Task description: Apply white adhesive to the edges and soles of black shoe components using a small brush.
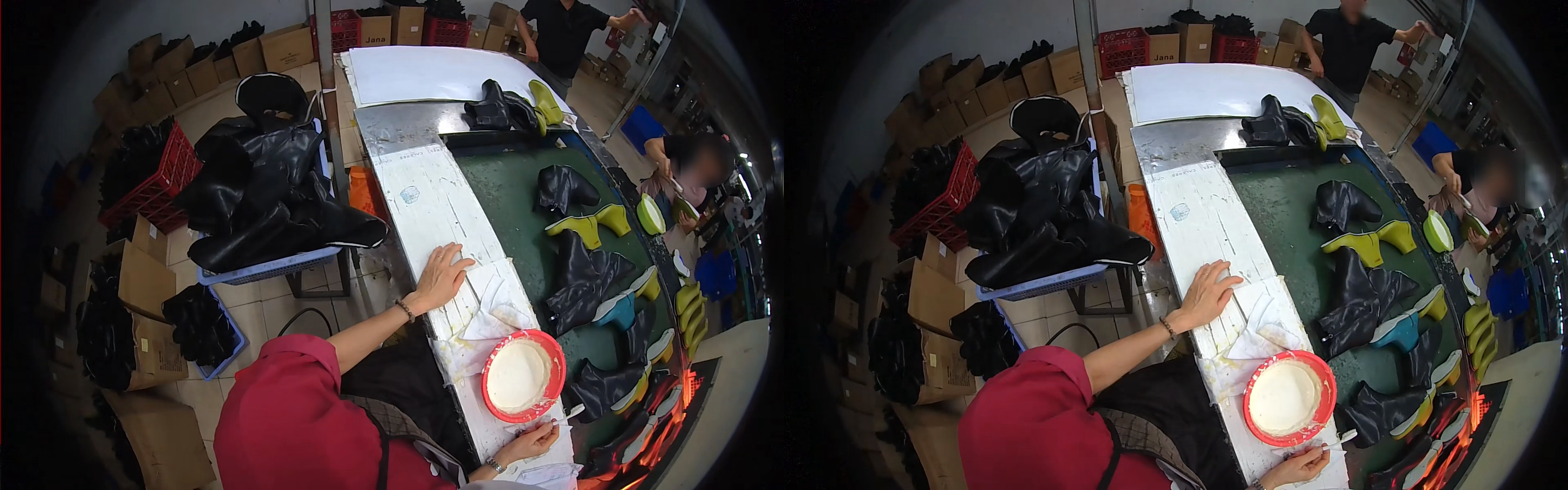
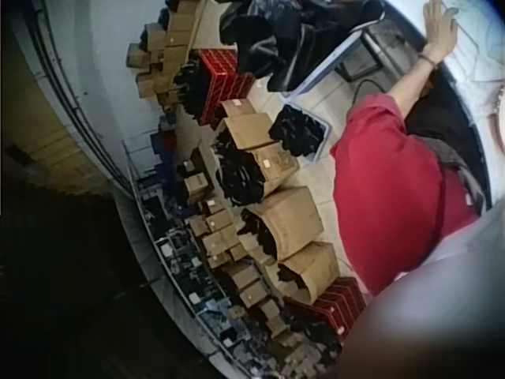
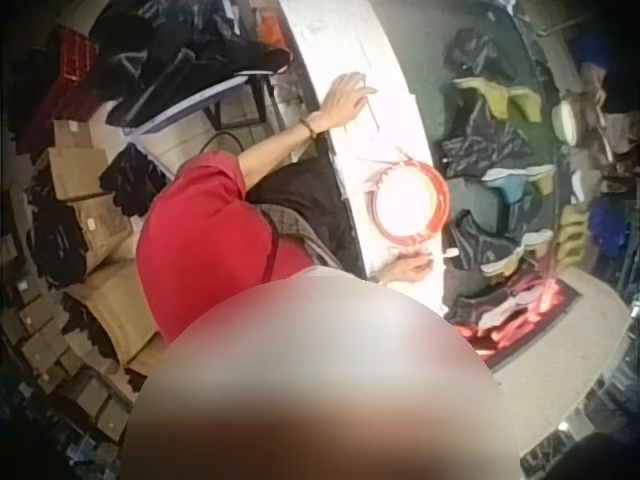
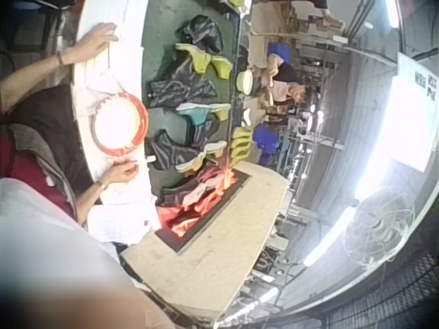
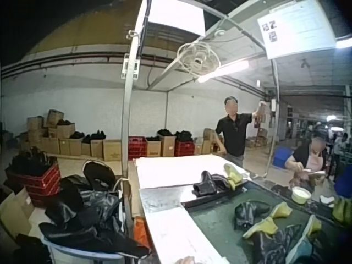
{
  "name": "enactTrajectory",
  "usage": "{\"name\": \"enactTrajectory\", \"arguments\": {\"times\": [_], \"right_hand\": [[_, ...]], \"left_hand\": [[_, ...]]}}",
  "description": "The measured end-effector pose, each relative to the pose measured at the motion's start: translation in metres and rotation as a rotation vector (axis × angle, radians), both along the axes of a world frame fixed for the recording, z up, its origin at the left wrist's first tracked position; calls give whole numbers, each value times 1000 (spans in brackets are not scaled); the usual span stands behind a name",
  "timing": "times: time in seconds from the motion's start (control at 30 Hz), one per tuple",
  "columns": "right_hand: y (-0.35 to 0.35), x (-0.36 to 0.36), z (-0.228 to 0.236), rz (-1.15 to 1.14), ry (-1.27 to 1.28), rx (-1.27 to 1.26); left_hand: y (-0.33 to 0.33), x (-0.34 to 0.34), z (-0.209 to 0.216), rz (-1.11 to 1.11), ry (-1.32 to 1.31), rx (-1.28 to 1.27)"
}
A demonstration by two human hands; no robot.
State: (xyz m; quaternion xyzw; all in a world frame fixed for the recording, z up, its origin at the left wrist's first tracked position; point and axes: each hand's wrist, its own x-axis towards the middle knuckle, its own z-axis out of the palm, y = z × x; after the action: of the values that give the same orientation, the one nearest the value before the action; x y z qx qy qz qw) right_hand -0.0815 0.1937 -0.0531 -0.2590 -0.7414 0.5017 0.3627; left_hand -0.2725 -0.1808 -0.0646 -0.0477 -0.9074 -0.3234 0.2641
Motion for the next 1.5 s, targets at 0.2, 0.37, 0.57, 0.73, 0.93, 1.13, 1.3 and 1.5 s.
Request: {"name": "enactTrajectory", "arguments": {"times": [0.2,0.37,0.57,0.73,0.93,1.13,1.3,1.5], "right_hand": [[1,-3,-2,-40,-11,60],[9,-2,-5,-138,-68,314],[-2,-1,3,-28,-47,4],[-4,-3,9,-62,-101,71],[-2,-7,5,-75,-67,64],[1,-6,1,-46,30,-81],[2,1,0,16,-17,-21],[1,6,-1,41,81,-142]], "left_hand": [[-1,-2,1,-7,-19,1],[-13,5,43,-72,36,-52],[-84,68,151,-111,105,128],[-245,134,222,677,332,-501],[-429,228,202,1261,-592,-363],[-492,269,175,670,-299,-59],[-429,254,251,1006,-6,-651],[-279,175,327,476,238,97]]}}
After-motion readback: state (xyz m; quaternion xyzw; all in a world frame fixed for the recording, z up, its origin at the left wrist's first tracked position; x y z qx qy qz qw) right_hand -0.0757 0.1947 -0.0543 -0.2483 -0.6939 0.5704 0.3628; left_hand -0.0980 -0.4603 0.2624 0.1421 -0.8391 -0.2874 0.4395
